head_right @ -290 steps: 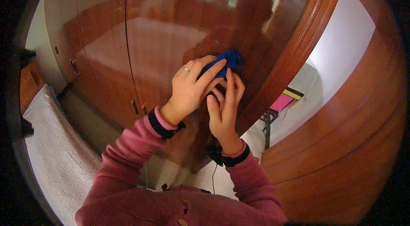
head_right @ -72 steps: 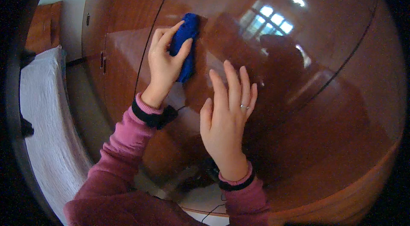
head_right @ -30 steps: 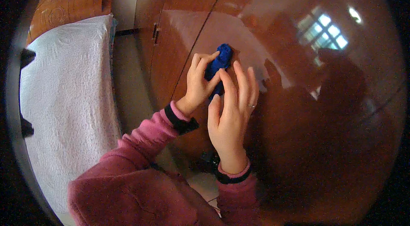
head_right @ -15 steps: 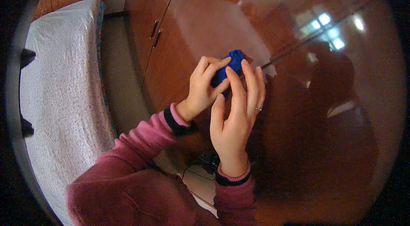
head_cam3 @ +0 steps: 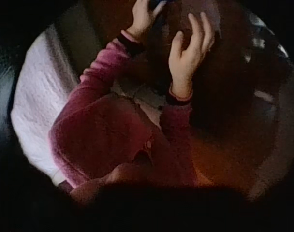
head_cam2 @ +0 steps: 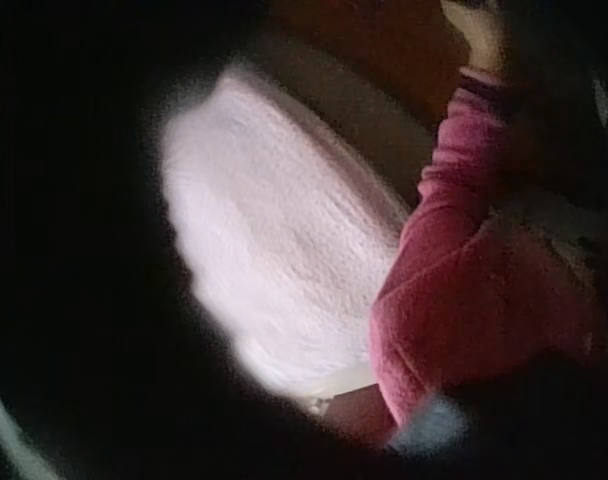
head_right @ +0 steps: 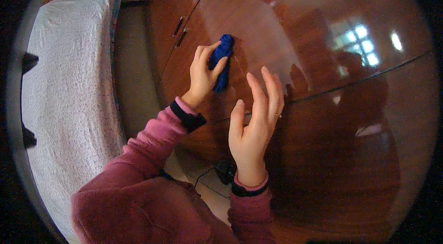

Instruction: The person wipes the surface of a wooden wardrobe and a bed headboard using a blue cloth. They move from the wardrobe doors to the headboard, wiping the carved details and flat surfaces.

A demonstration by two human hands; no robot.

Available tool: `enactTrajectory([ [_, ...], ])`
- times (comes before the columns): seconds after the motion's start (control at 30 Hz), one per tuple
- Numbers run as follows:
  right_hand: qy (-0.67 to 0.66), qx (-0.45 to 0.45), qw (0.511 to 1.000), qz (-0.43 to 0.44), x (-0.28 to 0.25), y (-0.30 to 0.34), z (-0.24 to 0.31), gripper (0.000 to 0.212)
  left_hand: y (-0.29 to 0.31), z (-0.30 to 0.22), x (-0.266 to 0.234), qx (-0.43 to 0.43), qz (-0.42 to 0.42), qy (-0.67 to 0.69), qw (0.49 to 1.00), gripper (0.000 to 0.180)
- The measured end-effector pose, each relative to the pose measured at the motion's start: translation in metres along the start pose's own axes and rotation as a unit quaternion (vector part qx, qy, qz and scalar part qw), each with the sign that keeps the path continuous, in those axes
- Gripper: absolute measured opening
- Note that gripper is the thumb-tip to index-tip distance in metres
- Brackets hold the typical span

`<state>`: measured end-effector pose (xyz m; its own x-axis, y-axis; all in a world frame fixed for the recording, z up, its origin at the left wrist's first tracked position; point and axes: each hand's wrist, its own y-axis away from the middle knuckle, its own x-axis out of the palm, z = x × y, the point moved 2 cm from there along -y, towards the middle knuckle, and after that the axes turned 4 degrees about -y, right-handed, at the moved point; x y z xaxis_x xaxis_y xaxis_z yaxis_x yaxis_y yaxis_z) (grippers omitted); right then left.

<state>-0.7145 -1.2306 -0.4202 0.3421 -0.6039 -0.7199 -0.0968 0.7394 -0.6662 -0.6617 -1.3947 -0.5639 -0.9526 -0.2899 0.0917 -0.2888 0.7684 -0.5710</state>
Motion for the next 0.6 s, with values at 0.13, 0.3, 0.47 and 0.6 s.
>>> enactTrajectory([
  [0.13,-0.025,-0.006,1.000,-0.012,-0.013,0.004,0.008,0.049,0.004,-0.003,-0.008,-0.080,0.044,-0.110,0.990,0.052],
  [0.3,-0.044,-0.019,0.999,-0.025,-0.026,0.014,0.014,0.048,0.023,-0.018,-0.012,-0.035,0.107,-0.228,0.967,0.075],
  [0.47,-0.069,-0.056,0.994,-0.058,-0.033,0.027,0.014,0.048,0.057,-0.018,-0.024,-0.021,0.158,-0.209,0.965,0.088],
  [0.6,-0.099,-0.041,0.993,-0.046,-0.024,0.027,0.012,0.048,0.085,-0.014,-0.031,-0.049,0.180,-0.182,0.965,0.087],
])
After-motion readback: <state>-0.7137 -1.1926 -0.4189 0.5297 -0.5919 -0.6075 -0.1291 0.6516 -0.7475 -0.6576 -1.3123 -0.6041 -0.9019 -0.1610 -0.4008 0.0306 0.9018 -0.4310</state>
